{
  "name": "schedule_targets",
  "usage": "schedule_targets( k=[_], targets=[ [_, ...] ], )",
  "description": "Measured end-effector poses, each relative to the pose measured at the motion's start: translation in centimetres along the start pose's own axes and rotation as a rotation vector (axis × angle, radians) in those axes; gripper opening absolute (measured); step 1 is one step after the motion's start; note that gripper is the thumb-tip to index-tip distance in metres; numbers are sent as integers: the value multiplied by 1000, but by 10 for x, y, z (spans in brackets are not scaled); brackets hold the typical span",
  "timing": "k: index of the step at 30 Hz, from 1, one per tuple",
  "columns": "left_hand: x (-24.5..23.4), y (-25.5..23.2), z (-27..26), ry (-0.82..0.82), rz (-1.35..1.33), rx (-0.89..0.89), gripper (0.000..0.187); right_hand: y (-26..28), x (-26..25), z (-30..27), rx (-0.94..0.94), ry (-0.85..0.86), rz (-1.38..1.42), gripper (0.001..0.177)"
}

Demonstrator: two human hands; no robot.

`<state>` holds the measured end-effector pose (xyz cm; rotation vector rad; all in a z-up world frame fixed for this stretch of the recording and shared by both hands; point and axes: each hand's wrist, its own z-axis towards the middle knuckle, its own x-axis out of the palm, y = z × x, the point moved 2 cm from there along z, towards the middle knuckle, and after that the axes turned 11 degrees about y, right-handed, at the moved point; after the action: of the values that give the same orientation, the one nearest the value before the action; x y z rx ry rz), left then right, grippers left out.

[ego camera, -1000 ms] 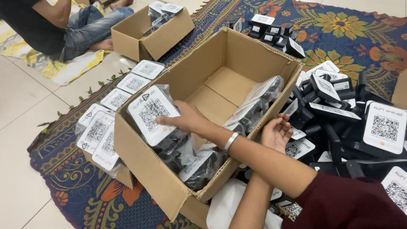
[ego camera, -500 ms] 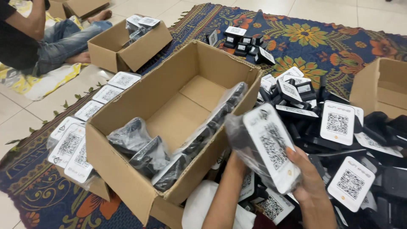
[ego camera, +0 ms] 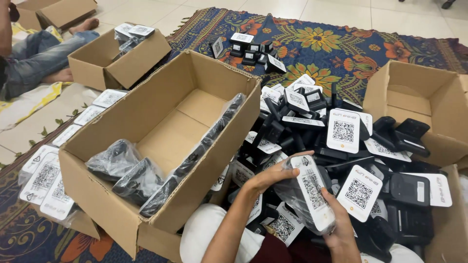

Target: The person sorts various black electronic components with QR code labels into different cardboard boxes.

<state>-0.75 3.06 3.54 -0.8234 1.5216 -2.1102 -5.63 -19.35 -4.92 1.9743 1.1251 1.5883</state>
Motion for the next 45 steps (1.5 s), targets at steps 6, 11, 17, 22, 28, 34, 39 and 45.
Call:
schedule_targets(
  k=[6,11,17,22,28,34,39,45],
  targets=[
    [5,-3,-2,-148,82,-16,76,-2,29,-5,18,-24,112,41],
    [2,-2,1,-209,82,31,77,5,30,-4,54,-92,176,44],
    [-7,-13,-4,-392,-31,125,74,-9,-66,35,-116,58,354,28],
    [-14,-13,-5,-480,-177,179,65,-16,-62,32,-182,141,274,18],
    [-18,2,-1,-479,-149,187,55,-18,-4,11,-106,144,103,29],
    [-10,-10,-1,-488,-110,133,53,-17,15,3,-61,104,217,47],
    [-5,-23,-2,-503,-58,157,50,0,75,-23,14,124,216,52],
    [-17,-5,1,-446,-24,257,35,-29,55,-5,120,50,297,56]
  ],
)
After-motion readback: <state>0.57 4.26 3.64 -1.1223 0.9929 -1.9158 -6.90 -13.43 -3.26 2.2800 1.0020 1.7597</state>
